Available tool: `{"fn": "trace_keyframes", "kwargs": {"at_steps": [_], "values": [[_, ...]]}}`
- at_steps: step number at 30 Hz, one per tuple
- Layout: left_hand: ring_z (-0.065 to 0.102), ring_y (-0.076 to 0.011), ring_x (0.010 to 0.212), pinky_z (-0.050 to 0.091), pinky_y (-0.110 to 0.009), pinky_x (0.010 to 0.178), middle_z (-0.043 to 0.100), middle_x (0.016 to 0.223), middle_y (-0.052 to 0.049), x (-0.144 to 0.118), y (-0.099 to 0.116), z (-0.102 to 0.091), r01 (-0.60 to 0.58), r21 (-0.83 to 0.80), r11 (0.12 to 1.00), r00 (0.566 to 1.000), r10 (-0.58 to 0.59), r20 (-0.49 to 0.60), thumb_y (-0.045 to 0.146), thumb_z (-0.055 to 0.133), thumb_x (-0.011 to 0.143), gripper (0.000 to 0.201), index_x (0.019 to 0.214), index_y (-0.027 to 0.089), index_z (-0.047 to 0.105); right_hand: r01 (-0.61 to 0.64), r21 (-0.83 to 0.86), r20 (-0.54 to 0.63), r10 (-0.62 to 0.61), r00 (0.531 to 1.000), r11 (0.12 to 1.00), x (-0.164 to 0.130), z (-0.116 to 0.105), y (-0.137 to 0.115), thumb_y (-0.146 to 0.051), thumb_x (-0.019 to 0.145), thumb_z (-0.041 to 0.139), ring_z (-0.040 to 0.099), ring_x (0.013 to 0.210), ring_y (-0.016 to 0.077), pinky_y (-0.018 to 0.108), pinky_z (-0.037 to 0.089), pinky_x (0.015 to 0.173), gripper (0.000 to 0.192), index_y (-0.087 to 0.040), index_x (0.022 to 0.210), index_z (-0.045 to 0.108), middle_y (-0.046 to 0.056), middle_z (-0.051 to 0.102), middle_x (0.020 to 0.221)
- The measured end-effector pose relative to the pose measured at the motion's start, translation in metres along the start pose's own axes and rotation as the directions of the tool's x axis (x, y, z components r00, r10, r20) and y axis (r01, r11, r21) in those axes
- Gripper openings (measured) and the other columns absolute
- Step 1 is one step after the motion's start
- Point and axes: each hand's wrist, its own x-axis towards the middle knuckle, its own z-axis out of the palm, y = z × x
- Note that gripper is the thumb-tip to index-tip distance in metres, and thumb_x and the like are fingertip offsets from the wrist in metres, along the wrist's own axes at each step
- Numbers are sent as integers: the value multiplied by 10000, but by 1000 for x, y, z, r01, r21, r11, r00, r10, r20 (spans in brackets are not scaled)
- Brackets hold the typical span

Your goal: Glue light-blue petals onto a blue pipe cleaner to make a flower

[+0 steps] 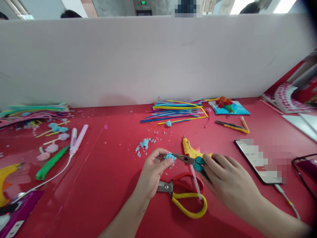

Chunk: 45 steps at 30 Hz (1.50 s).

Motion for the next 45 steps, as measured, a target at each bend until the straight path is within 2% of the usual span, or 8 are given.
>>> {"fn": "trace_keyframes", "kwargs": {"at_steps": [9, 14, 21, 25, 31, 34, 37, 45], "values": [[556, -98, 635, 425, -227, 650, 592, 680, 19, 0, -1, 2, 18, 28, 999, 1000, -18, -18, 197, 706, 697, 182, 811, 168, 566, 106, -132, 97, -93, 991, 986, 3, -5, 4, -84, 691, 549, 498, 792, 261, 382, 353, 602, 212, -150, 852, 671, 105, 619, 1030], [574, -104, 656, 435, -238, 674, 590, 697, 23, 1, -1, 1, 17, -3, 1000, 1000, -17, -5, 196, 689, 713, 151, 820, 175, 584, 47, -61, 61, -43, 997, 997, 6, -4, 4, -140, 744, 565, 500, 774, 253, 377, 363, 602, 124, -180, 811, 661, 86, 625, 964], [593, -115, 727, 452, -246, 749, 629, 815, -19, 5, -2, -1, -4, -9, 1000, 999, 4, -49, 178, 676, 713, 214, 923, 158, 637, -81, 53, 23, 80, 997, 995, 9, -2, 1, -211, 815, 545, 517, 795, 231, 432, 413, 803, 135, -184, 741, 655, 75, 627, 877], [566, -103, 695, 446, -229, 727, 619, 759, -6, 6, -5, -3, -70, 108, 992, 994, 78, -77, 202, 670, 727, 219, 942, 165, 647, -125, 46, 11, 125, 992, 991, 8, -2, -3, -193, 834, 516, 536, 859, 232, 539, 292, 996, 156, -178, 779, 661, 79, 637, 944], [590, -139, 788, 442, -240, 764, 655, 829, -14, 7, -8, -4, -197, 280, 940, 967, 233, -100, 205, 707, 684, 207, 884, 189, 659, -138, 28, 36, 137, 990, 990, 7, 3, -4, -194, 871, 461, 495, 1062, 294, 638, 207, 1011, 199, -156, 917, 651, 139, 570, 1181], [584, -135, 786, 442, -238, 765, 654, 828, -11, 7, -5, -3, -199, 257, 946, 968, 231, -101, 203, 699, 692, 206, 895, 199, 661, -160, 100, 17, 159, 987, 982, 7, 4, -2, -238, 862, 501, 509, 1045, 292, 575, 326, 962, 174, -164, 901, 654, 136, 578, 1155], [558, -114, 715, 448, -229, 713, 634, 798, -4, 7, -2, -2, -132, 135, 982, 985, 145, -95, 199, 689, 696, 211, 905, 193, 663, -169, 214, -13, 176, 984, 962, 6, 1, 0, -282, 854, 517, 551, 925, 262, 429, 464, 799, 189, -152, 818, 649, 136, 606, 1036], [518, -100, 723, 435, -211, 692, 624, 837, -45, 6, 1, -6, -13, -26, 1000, 999, 14, 51, 162, 628, 740, 247, 980, 155, 688, -133, 331, 13, 137, 991, 934, 6, -5, 5, -282, 877, 471, 550, 771, 211, 334, 445, 651, 252, -173, 696, 610, 95, 609, 841]]}}
